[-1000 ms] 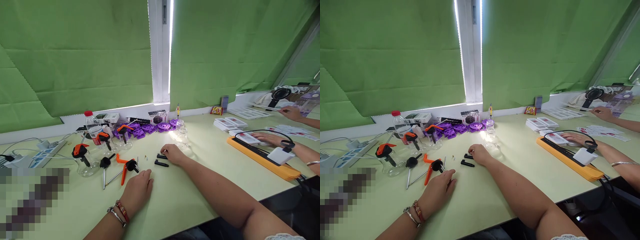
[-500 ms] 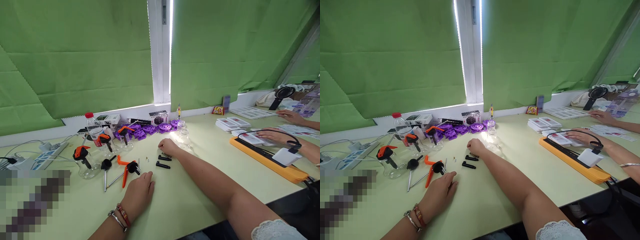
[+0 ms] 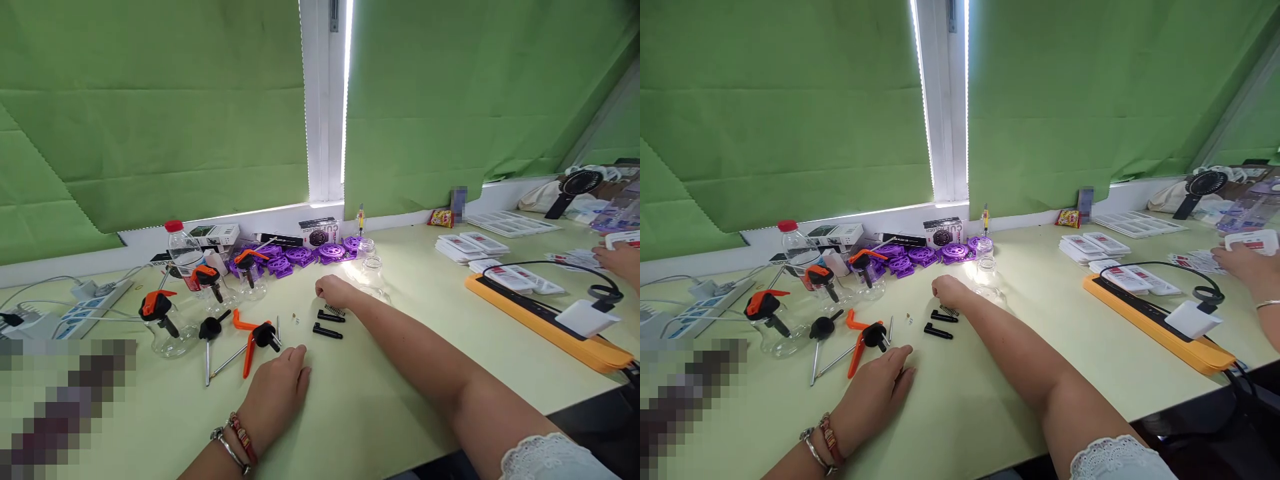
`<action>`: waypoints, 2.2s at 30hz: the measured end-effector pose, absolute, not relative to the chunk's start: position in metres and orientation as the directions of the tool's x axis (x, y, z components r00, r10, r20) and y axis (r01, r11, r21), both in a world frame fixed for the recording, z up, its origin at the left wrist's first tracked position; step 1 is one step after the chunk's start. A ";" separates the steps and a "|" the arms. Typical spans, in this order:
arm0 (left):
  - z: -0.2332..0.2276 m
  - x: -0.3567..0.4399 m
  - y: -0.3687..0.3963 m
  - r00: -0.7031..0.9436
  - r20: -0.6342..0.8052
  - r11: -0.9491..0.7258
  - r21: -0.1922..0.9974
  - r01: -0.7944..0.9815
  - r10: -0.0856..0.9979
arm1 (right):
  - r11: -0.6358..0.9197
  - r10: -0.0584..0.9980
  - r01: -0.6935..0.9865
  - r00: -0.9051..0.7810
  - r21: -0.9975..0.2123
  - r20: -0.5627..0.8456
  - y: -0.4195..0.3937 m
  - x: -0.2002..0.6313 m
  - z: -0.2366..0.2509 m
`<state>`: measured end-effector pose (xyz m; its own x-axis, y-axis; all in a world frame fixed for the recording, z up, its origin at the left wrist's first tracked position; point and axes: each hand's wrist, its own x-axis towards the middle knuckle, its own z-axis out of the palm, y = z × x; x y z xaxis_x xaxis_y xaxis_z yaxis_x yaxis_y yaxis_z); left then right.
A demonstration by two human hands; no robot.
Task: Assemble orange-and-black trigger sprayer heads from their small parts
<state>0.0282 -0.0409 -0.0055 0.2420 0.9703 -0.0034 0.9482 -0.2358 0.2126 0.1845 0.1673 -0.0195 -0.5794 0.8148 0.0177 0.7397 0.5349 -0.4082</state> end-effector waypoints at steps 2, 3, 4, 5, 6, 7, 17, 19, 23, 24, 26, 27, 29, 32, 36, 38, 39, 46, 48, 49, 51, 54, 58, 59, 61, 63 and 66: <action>-0.006 0.028 -0.040 0.243 -0.008 -0.236 0.207 0.950 0.970 | 0.545 0.809 0.733 -0.587 -0.408 0.025 0.166 0.185 -0.020; -0.007 0.028 -0.040 0.244 -0.009 -0.237 0.204 0.950 0.970 | 0.548 0.807 0.728 -0.589 -0.412 0.033 0.166 0.185 -0.020; -0.007 0.027 -0.040 0.243 -0.010 -0.237 0.203 0.950 0.970 | 0.550 0.807 0.722 -0.589 -0.419 0.043 0.166 0.186 -0.020; -0.008 0.027 -0.039 0.243 -0.008 -0.236 0.202 0.950 0.970 | 0.551 0.807 0.717 -0.588 -0.427 0.054 0.165 0.187 -0.020; -0.008 0.027 -0.039 0.239 -0.005 -0.233 0.202 0.951 0.971 | 0.551 0.809 0.713 -0.584 -0.433 0.067 0.164 0.188 -0.020; -0.008 0.027 -0.039 0.237 -0.003 -0.232 0.202 0.952 0.971 | 0.554 0.808 0.704 -0.584 -0.445 0.082 0.162 0.190 -0.019; -0.007 0.028 -0.041 0.240 0.001 -0.235 0.195 0.952 0.971 | 0.768 0.605 0.485 -0.764 -0.419 0.225 0.118 0.218 -0.010; -0.008 0.028 -0.041 0.235 0.005 -0.232 0.185 0.955 0.972 | 0.793 0.581 0.474 -0.779 -0.383 0.237 0.117 0.219 -0.013; -0.009 0.027 -0.042 0.232 0.007 -0.229 0.181 0.956 0.973 | 0.812 0.558 0.466 -0.798 -0.352 0.230 0.120 0.218 -0.016; -0.009 0.027 -0.042 0.232 0.007 -0.229 0.182 0.956 0.973 | 0.812 0.557 0.465 -0.799 -0.353 0.227 0.120 0.217 -0.016; -0.009 0.027 -0.041 0.230 0.012 -0.228 0.183 0.956 0.973 | 0.810 0.557 0.462 -0.800 -0.363 0.224 0.121 0.217 -0.017; -0.009 0.027 -0.041 0.228 0.015 -0.227 0.184 0.956 0.973 | 0.807 0.557 0.458 -0.800 -0.373 0.223 0.122 0.217 -0.017; -0.009 0.027 -0.041 0.226 0.014 -0.225 0.185 0.957 0.974 | 0.786 0.576 0.461 -0.787 -0.413 0.219 0.122 0.217 -0.019; -0.010 0.027 -0.041 0.224 0.011 -0.223 0.183 0.958 0.974 | 0.708 0.657 0.486 -0.720 -0.512 0.225 0.124 0.219 -0.023; -0.010 0.027 -0.041 0.227 0.015 -0.226 0.178 0.958 0.974 | 0.632 0.731 0.491 -0.634 -0.600 0.252 0.128 0.225 -0.027; -0.010 0.027 -0.042 0.230 0.017 -0.230 0.178 0.957 0.973 | 0.601 0.763 0.530 -0.602 -0.598 0.233 0.130 0.228 -0.029; -0.009 0.027 -0.042 0.231 0.019 -0.231 0.179 0.956 0.973 | 0.587 0.776 0.552 -0.591 -0.593 0.218 0.130 0.229 -0.030; -0.011 0.025 -0.042 0.232 0.081 -0.244 0.214 0.946 0.969 | 0.552 0.785 0.564 -0.600 -0.614 0.155 0.129 0.228 -0.031; -0.011 0.021 -0.042 0.213 0.156 -0.245 0.222 0.944 0.964 | 0.551 0.784 0.562 -0.602 -0.617 0.152 0.128 0.227 -0.031; -0.012 0.018 -0.041 0.198 0.207 -0.243 0.220 0.945 0.958 | 0.549 0.785 0.563 -0.600 -0.617 0.151 0.128 0.227 -0.030; -0.011 0.010 -0.040 0.153 0.317 -0.226 0.209 0.951 0.936 | 0.547 0.787 0.566 -0.599 -0.616 0.148 0.127 0.227 -0.029; -0.006 -0.007 -0.036 0.038 0.460 -0.151 0.211 0.966 0.887 | 0.552 0.781 0.555 -0.605 -0.622 0.153 0.125 0.227 -0.029; 0.003 -0.030 -0.029 -0.198 0.497 0.066 0.272 0.960 0.845 | 0.542 0.788 0.540 -0.593 -0.644 0.167 0.126 0.228 -0.031; 0.005 -0.034 -0.027 -0.240 0.471 0.110 0.287 0.952 0.849 | 0.534 0.793 0.540 -0.586 -0.651 0.165 0.127 0.228 -0.031; 0.006 -0.037 -0.025 -0.273 0.399 0.155 0.302 0.941 0.875 | 0.513 0.808 0.546 -0.568 -0.663 0.157 0.128 0.229 -0.030; 0.007 -0.036 -0.025 -0.253 0.312 0.158 0.297 0.942 0.916 | 0.499 0.821 0.549 -0.546 -0.671 0.164 0.126 0.228 -0.028; 0.005 -0.032 -0.027 -0.167 0.210 0.110 0.258 0.960 0.963 | 0.507 0.821 0.519 -0.533 -0.688 0.203 0.118 0.224 -0.019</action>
